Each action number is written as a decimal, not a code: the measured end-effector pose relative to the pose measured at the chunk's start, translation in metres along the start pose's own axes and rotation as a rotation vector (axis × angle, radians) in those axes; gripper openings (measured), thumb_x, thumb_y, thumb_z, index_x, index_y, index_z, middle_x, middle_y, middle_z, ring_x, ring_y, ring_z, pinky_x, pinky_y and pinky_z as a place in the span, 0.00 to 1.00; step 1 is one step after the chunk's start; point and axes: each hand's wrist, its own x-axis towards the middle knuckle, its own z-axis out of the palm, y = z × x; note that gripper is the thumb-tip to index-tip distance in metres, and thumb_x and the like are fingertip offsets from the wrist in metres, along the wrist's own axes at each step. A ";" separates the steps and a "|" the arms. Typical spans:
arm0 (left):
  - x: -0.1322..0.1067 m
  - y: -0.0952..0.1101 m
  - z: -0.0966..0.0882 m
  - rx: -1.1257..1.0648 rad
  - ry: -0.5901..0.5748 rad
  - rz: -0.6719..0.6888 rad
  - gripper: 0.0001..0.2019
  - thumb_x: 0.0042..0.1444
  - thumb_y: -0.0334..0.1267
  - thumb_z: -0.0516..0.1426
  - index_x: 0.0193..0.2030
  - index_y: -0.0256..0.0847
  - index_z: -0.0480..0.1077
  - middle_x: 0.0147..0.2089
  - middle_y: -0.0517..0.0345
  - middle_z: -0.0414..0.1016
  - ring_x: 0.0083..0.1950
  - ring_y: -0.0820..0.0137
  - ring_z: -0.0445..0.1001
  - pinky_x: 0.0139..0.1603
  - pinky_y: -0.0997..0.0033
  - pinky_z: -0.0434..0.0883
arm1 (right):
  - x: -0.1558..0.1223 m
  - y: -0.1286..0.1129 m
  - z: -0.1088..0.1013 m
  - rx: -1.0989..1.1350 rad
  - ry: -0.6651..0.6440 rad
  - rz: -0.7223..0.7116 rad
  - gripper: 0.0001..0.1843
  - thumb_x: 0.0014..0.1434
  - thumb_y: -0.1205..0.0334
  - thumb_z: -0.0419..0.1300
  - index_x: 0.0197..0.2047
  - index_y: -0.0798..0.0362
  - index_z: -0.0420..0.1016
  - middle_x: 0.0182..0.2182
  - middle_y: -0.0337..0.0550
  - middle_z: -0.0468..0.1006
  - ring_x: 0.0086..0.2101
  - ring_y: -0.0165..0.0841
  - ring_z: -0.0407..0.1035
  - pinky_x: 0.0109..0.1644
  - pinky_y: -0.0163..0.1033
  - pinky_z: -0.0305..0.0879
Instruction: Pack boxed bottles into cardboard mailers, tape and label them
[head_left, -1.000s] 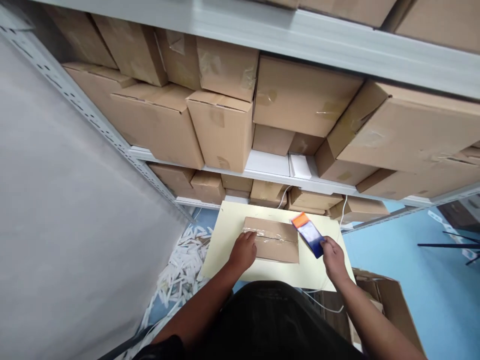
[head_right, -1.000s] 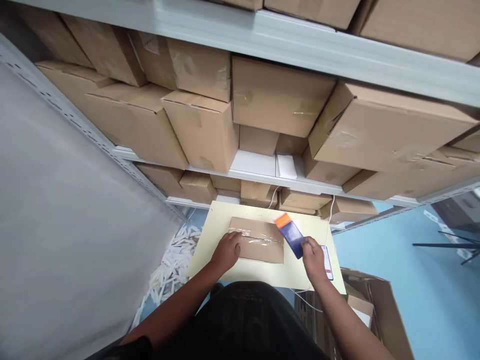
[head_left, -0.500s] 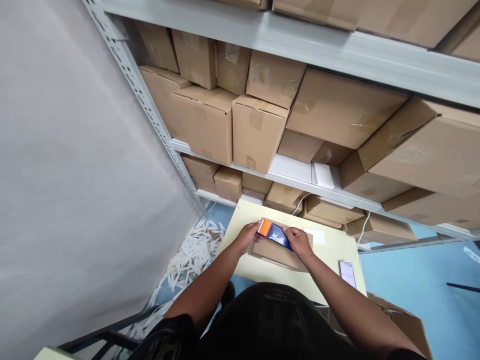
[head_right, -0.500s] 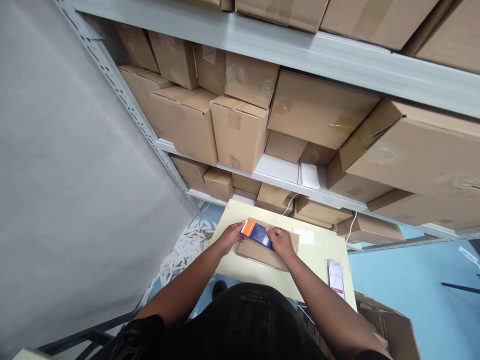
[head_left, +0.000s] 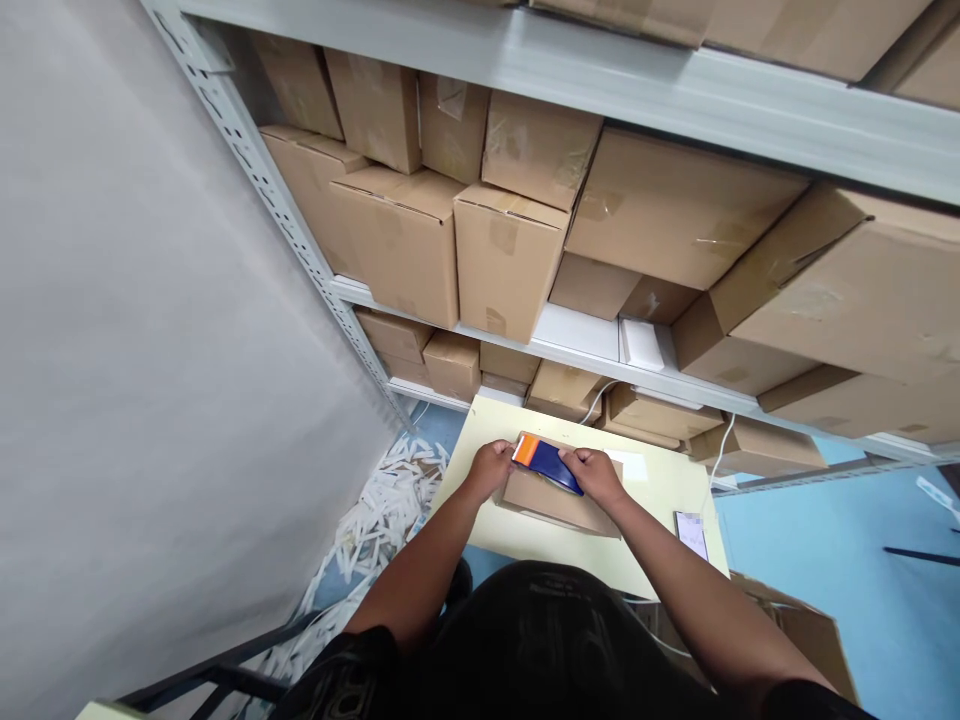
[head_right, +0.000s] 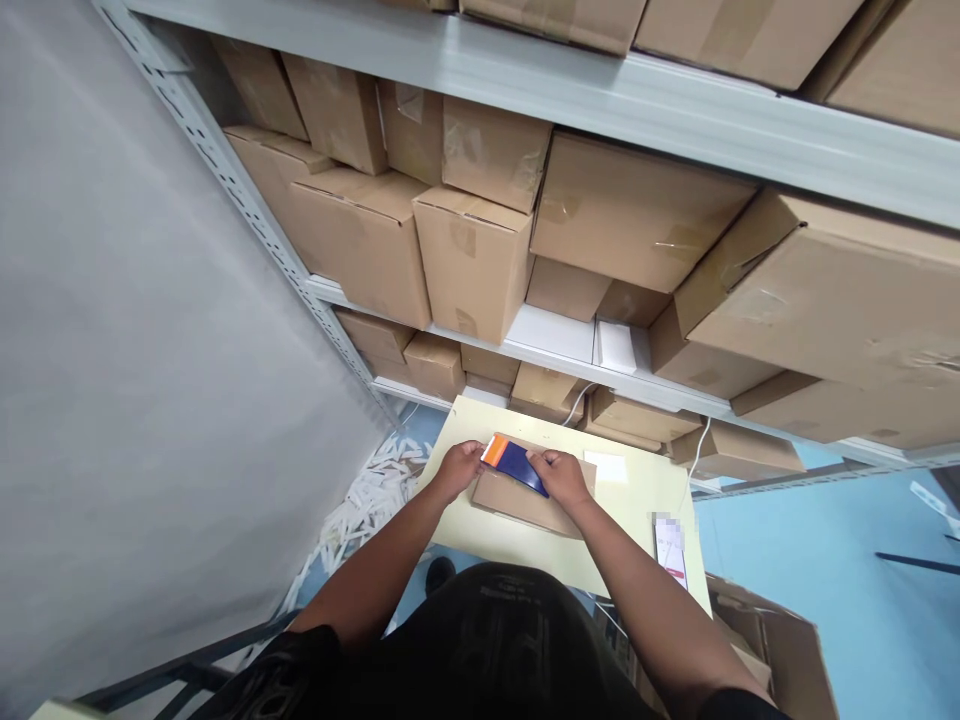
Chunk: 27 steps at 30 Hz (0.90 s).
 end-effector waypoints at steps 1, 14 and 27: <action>0.001 -0.002 -0.003 0.022 0.013 0.015 0.13 0.58 0.47 0.57 0.34 0.39 0.75 0.24 0.60 0.73 0.26 0.71 0.71 0.29 0.73 0.65 | 0.000 -0.001 -0.003 -0.027 -0.010 0.001 0.34 0.58 0.31 0.57 0.16 0.48 0.56 0.15 0.32 0.56 0.20 0.29 0.54 0.27 0.36 0.51; 0.016 -0.033 -0.017 0.275 0.222 0.084 0.16 0.63 0.47 0.53 0.33 0.40 0.76 0.28 0.56 0.77 0.34 0.65 0.76 0.41 0.68 0.69 | -0.001 -0.017 -0.024 -0.350 -0.028 0.053 0.32 0.61 0.36 0.56 0.14 0.48 0.62 0.14 0.37 0.65 0.21 0.32 0.62 0.28 0.37 0.51; 0.019 -0.059 0.015 0.282 0.156 -0.008 0.22 0.66 0.53 0.54 0.52 0.36 0.73 0.38 0.47 0.81 0.39 0.60 0.80 0.44 0.61 0.75 | 0.006 -0.015 -0.029 -0.473 -0.124 0.067 0.28 0.63 0.38 0.57 0.21 0.48 0.77 0.21 0.41 0.76 0.28 0.35 0.69 0.31 0.37 0.52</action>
